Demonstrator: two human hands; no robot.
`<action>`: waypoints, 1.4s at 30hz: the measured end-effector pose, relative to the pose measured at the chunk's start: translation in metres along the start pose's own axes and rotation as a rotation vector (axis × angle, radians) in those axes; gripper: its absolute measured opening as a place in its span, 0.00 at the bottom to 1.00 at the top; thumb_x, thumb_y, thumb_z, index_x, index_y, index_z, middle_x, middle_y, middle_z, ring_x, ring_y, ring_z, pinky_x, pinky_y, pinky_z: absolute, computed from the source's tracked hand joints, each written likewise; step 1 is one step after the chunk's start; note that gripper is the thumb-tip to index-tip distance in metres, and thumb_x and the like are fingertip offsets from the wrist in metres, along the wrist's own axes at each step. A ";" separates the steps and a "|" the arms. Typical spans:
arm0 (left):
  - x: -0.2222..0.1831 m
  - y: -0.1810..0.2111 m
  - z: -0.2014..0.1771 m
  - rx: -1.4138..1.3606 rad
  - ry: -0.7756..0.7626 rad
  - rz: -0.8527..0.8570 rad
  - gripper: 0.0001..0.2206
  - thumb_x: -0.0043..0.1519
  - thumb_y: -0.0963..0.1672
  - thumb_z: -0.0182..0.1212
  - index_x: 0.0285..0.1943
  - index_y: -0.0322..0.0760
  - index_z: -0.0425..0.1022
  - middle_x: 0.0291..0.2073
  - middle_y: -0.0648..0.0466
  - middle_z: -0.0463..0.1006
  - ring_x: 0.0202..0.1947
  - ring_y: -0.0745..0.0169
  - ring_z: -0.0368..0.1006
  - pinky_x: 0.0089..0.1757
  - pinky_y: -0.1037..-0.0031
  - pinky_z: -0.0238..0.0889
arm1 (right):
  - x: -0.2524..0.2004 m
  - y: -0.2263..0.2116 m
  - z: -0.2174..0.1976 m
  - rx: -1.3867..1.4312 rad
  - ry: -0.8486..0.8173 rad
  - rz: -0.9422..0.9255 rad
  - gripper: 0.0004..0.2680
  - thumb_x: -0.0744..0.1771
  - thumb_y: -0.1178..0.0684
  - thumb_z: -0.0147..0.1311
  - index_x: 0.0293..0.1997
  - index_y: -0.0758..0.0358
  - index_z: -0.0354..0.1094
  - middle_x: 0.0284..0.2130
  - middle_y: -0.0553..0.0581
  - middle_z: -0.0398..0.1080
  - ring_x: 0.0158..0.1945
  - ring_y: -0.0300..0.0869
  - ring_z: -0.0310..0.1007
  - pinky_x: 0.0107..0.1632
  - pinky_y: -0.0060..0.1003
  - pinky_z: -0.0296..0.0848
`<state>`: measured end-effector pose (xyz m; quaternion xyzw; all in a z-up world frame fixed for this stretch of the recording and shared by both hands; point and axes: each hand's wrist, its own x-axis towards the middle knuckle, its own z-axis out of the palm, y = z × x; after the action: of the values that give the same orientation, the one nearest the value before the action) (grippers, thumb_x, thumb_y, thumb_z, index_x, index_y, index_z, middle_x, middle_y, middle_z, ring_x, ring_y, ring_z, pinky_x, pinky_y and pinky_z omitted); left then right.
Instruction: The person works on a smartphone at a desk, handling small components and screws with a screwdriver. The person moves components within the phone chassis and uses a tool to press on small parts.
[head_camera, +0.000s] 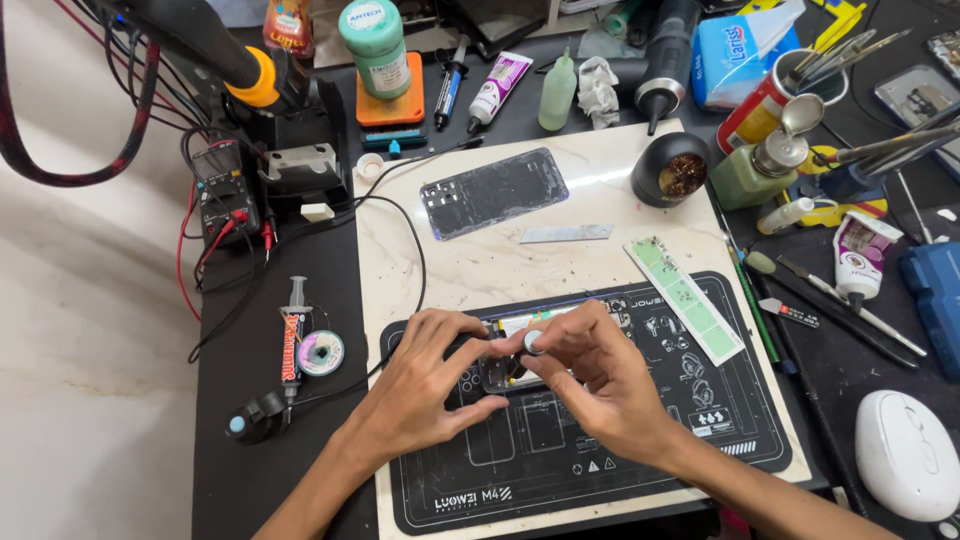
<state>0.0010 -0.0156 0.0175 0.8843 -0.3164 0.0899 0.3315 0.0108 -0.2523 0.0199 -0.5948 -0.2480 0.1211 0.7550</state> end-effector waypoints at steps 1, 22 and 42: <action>-0.001 -0.001 0.001 -0.004 0.005 -0.006 0.23 0.49 0.49 0.77 0.50 0.35 0.76 0.52 0.46 0.72 0.57 0.43 0.66 0.57 0.55 0.59 | 0.001 0.002 -0.001 0.003 -0.001 0.006 0.09 0.69 0.71 0.45 0.50 0.65 0.59 0.52 0.64 0.71 0.63 0.49 0.74 0.64 0.42 0.77; -0.009 -0.005 0.000 -0.023 0.044 0.031 0.17 0.51 0.47 0.76 0.43 0.35 0.76 0.50 0.48 0.71 0.56 0.46 0.66 0.58 0.56 0.60 | -0.004 0.002 -0.027 -0.442 0.113 0.039 0.14 0.64 0.69 0.57 0.51 0.65 0.57 0.44 0.63 0.73 0.53 0.47 0.80 0.54 0.40 0.79; -0.009 -0.005 0.001 -0.020 0.039 0.024 0.17 0.51 0.47 0.76 0.43 0.35 0.77 0.51 0.47 0.72 0.57 0.45 0.66 0.57 0.55 0.60 | -0.016 0.006 -0.023 -0.406 0.059 -0.072 0.15 0.64 0.70 0.57 0.53 0.64 0.57 0.46 0.62 0.74 0.53 0.47 0.81 0.55 0.40 0.79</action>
<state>-0.0032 -0.0093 0.0109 0.8753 -0.3213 0.1079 0.3451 0.0100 -0.2779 0.0065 -0.7290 -0.2662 0.0243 0.6302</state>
